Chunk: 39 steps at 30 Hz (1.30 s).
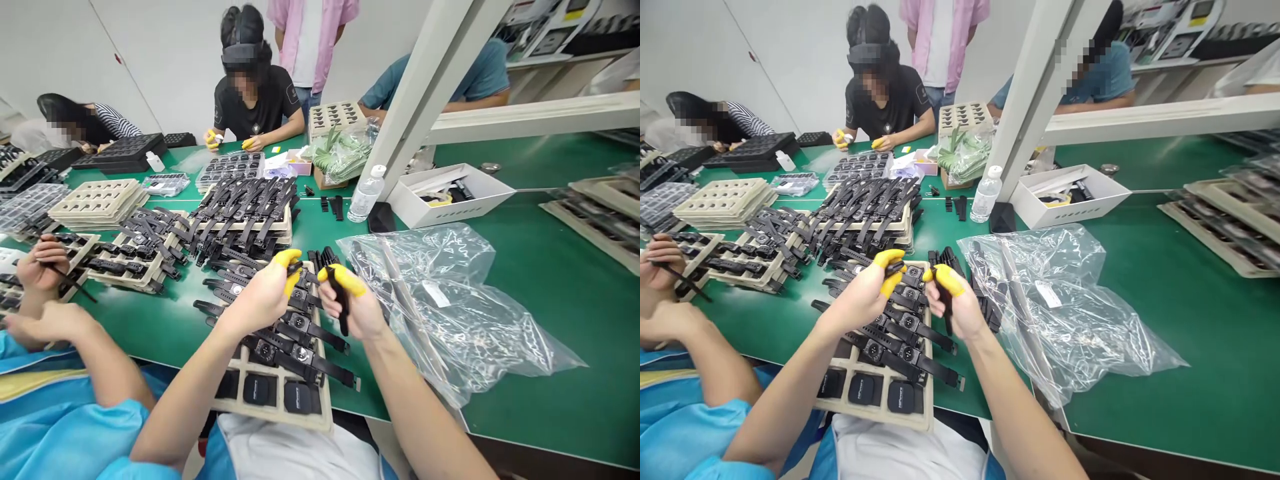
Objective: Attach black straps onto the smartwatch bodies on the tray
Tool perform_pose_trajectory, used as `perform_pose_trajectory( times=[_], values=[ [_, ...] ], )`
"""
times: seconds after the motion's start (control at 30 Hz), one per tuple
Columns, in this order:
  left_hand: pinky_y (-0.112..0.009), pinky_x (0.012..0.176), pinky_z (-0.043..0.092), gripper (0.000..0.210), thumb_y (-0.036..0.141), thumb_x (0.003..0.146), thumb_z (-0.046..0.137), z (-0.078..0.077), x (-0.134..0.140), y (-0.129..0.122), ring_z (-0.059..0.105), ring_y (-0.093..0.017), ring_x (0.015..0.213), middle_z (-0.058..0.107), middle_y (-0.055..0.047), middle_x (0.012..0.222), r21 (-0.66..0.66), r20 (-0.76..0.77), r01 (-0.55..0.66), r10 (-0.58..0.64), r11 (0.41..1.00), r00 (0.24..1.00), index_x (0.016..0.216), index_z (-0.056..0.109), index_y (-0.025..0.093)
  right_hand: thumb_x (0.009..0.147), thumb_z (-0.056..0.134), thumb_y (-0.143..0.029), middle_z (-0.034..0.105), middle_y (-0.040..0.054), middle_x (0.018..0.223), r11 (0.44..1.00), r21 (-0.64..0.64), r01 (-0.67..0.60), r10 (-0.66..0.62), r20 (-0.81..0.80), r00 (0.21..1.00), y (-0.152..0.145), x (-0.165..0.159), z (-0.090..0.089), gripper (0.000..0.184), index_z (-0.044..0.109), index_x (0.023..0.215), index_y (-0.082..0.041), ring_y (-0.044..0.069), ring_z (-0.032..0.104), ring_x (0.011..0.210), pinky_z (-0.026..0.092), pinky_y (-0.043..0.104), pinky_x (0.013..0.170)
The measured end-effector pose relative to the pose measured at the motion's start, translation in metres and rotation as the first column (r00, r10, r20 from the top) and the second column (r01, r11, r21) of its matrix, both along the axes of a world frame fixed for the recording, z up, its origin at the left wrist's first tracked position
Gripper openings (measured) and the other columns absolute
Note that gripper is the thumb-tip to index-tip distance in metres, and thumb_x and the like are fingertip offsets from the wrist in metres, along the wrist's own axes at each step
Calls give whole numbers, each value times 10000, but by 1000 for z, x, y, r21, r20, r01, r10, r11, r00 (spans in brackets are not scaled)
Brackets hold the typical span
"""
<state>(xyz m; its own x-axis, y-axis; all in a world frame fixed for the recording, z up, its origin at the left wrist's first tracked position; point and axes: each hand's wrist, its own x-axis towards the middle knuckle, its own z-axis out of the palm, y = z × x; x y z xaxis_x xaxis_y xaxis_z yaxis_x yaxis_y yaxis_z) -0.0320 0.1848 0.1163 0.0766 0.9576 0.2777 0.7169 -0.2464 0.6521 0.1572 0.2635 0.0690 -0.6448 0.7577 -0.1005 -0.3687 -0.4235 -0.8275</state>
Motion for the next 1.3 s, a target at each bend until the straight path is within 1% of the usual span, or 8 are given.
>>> perform_pose_trajectory(
  times=[0.1,0.2,0.27,0.5,0.7,0.97,1.13,1.3],
  values=[
    [-440,1105,560,366,120,992,464,-24,2,18,637,-260,1286,657,-153,1320,101,13,41,-43,994,999,1347,538,174,876,753,-540,555,-78,615,996,58,-75,72,38,997,-11,-4,-15,384,519,944,-243,81,393,411,354,211,404],
    [-430,1098,565,400,92,982,472,-42,3,20,633,-252,1294,654,-150,1351,148,31,107,-113,983,993,1361,562,182,930,701,-546,572,-71,582,979,116,-167,159,73,985,-13,-2,-22,368,531,979,-222,77,402,407,330,199,402],
    [-437,1107,559,453,66,961,470,-47,3,16,621,-256,1318,643,-147,1388,154,20,147,-152,977,988,1384,566,198,941,683,-549,574,-64,578,972,122,-201,191,86,978,-13,0,-22,371,551,999,-207,76,403,410,305,198,402],
    [-453,1151,524,645,-18,869,435,-46,-1,12,586,-260,1371,623,-139,1427,137,-17,206,-206,969,978,1462,551,208,932,686,-533,562,-69,541,949,151,-275,262,102,960,-13,2,-17,367,577,965,-184,74,384,391,275,210,400],
    [-458,1135,536,569,11,921,441,-47,-2,12,596,-263,1355,623,-143,1421,148,-37,220,-217,964,976,1444,561,198,932,693,-482,578,-70,540,964,141,-224,217,64,974,-12,-1,-22,320,568,941,-188,70,386,383,292,202,392],
    [-456,1138,527,635,-11,881,437,-52,0,12,586,-257,1348,610,-136,1411,155,-26,185,-183,971,983,1470,530,207,924,703,-501,566,-77,526,976,102,-193,192,17,981,-14,-2,-19,343,548,959,-197,68,372,380,284,190,388],
    [-468,1106,538,512,102,1003,433,-49,6,11,586,-265,1301,585,-163,1375,156,-12,141,-141,978,990,1502,501,199,906,734,-490,543,-128,516,997,49,-67,69,-42,997,-15,-3,-15,381,469,1042,-253,69,319,357,287,165,358],
    [-484,1116,526,465,258,1074,411,-42,8,9,567,-270,1299,572,-164,1368,132,18,212,-216,968,976,1533,462,203,880,758,-494,564,-133,514,998,58,2,-1,-20,1000,-17,-3,-11,427,450,1057,-256,62,299,336,273,158,331]
  ],
)
